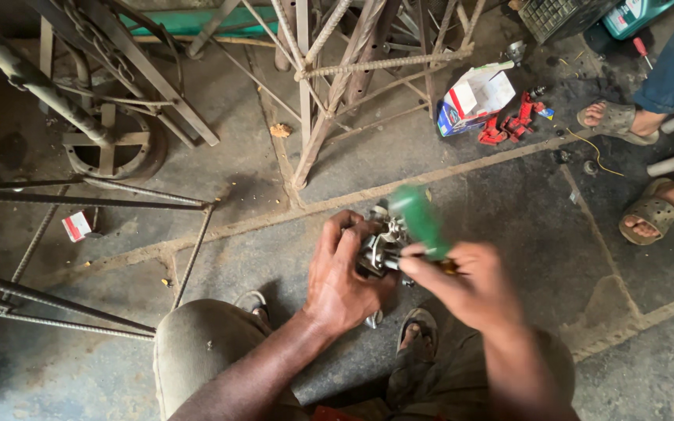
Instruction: The person sits on the floor and uses a screwdriver to adjust and disassemble a carburetor. They manipulate the tool to loosen screws and remove parts from the carburetor body while holding it in their left hand.
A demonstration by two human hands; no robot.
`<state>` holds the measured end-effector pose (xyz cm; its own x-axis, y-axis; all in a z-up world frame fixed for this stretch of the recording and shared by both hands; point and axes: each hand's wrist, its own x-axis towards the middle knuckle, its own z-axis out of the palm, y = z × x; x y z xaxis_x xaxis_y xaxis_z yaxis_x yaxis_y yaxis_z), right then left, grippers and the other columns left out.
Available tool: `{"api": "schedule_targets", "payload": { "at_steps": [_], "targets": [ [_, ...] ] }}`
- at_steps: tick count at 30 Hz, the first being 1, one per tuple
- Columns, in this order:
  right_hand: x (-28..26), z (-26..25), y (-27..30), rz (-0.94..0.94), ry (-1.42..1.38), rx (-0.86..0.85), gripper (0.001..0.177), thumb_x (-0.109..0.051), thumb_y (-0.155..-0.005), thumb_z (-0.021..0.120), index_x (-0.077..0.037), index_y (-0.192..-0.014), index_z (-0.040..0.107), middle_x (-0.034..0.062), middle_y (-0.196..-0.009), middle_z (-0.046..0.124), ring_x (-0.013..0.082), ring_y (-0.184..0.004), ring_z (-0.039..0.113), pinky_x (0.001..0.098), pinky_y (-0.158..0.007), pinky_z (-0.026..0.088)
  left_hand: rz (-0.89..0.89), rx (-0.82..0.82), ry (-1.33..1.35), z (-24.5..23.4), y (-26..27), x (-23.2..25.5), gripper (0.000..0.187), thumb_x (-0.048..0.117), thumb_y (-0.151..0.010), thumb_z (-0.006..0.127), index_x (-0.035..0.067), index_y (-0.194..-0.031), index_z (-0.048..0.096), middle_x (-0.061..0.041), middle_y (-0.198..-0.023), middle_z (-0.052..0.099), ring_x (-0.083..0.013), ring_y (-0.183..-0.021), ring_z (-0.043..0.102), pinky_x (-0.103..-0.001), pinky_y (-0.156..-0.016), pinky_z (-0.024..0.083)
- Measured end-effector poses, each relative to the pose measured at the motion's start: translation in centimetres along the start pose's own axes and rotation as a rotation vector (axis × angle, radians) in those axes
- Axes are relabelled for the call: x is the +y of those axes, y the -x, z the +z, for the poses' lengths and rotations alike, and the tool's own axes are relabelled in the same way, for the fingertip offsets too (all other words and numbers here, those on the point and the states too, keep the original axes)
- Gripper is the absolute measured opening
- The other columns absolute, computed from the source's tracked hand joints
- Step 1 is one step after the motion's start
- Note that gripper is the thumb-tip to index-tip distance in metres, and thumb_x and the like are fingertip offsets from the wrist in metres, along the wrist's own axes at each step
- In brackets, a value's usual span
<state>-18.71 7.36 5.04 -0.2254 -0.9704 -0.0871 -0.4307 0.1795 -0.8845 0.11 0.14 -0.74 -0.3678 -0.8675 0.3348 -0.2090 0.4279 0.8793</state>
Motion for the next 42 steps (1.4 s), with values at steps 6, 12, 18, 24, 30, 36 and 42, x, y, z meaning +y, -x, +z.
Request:
{"api": "schedule_targets", "payload": {
  "at_steps": [6,12,18,24,30,36,42],
  "targets": [
    [1.9,3.5,-0.8,-0.018,0.162,-0.02,0.015,-0.016,-0.091,0.077,-0.001,-0.089,0.077,-0.0022,-0.063,0.06,0.0013,-0.061,0.05,0.0257,-0.05,0.04,0.193,0.102,-0.167,-0.7,-0.1,-0.8,0.072,0.016,-0.063,0.092,0.007,-0.126,0.057,-0.02,-0.137,0.05,-0.0417,-0.115,0.057,-0.05,-0.087,0.056],
    [0.9,4.4,-0.9,0.035,0.149,-0.011,0.013,-0.013,-0.091,0.075,0.0,-0.093,0.076,0.0002,-0.065,0.067,0.0018,-0.062,0.054,0.0252,-0.053,0.046,0.119,0.037,-0.214,-0.9,-0.1,-1.1,0.077,0.015,-0.059,0.09,0.011,-0.129,0.059,-0.018,-0.138,0.05,-0.0412,-0.115,0.055,-0.051,-0.078,0.057],
    [1.8,5.0,-1.1,-0.094,-0.039,0.045,0.011,-0.009,-0.089,0.074,0.0,-0.095,0.075,-0.0039,-0.077,0.072,0.0015,-0.068,0.061,0.022,-0.057,0.05,0.15,0.001,-0.212,-1.7,-0.6,-0.6,0.073,0.016,-0.059,0.089,0.011,-0.124,0.056,-0.018,-0.139,0.05,-0.042,-0.115,0.055,-0.051,-0.078,0.056],
    [3.9,4.6,-0.9,-0.162,-0.069,0.175,0.007,-0.006,-0.093,0.077,0.001,-0.095,0.075,-0.0004,-0.073,0.064,0.004,-0.065,0.053,0.0242,-0.054,0.042,0.156,0.1,-0.23,-2.1,-0.6,-0.3,0.073,0.011,-0.066,0.089,0.014,-0.132,0.058,-0.015,-0.137,0.053,-0.0403,-0.117,0.058,-0.048,-0.086,0.057],
    [10.3,5.1,-3.9,-0.143,-0.756,0.168,0.007,0.0,-0.088,0.066,-0.003,-0.089,0.071,-0.0002,-0.068,0.061,0.0056,-0.049,0.049,0.025,-0.043,0.039,0.036,0.265,-0.065,-3.7,-2.4,-1.2,0.066,0.01,-0.07,0.092,0.006,-0.125,0.056,-0.014,-0.129,0.052,-0.0298,-0.118,0.062,-0.04,-0.099,0.058],
    [23.8,12.4,-6.5,0.474,-0.19,0.263,0.029,-0.024,-0.091,0.071,-0.003,-0.076,0.059,0.0065,-0.064,0.051,0.0135,-0.048,0.047,0.0346,-0.042,0.035,-0.379,0.275,0.775,-6.3,-5.4,-3.0,0.059,0.004,-0.071,0.091,0.004,-0.118,0.057,-0.011,-0.108,0.071,-0.0188,-0.093,0.069,-0.037,-0.08,0.062],
    [30.3,18.9,-2.2,0.917,-0.238,0.152,0.023,-0.024,-0.082,0.075,-0.011,-0.072,0.058,0.0022,-0.06,0.046,0.0149,-0.045,0.041,0.0374,-0.04,0.032,-0.625,0.445,1.316,-6.1,-6.2,-5.0,0.04,0.018,-0.077,0.081,0.01,-0.111,0.06,-0.005,-0.094,0.07,-0.0177,-0.079,0.069,-0.033,-0.057,0.056]
  ]
}}
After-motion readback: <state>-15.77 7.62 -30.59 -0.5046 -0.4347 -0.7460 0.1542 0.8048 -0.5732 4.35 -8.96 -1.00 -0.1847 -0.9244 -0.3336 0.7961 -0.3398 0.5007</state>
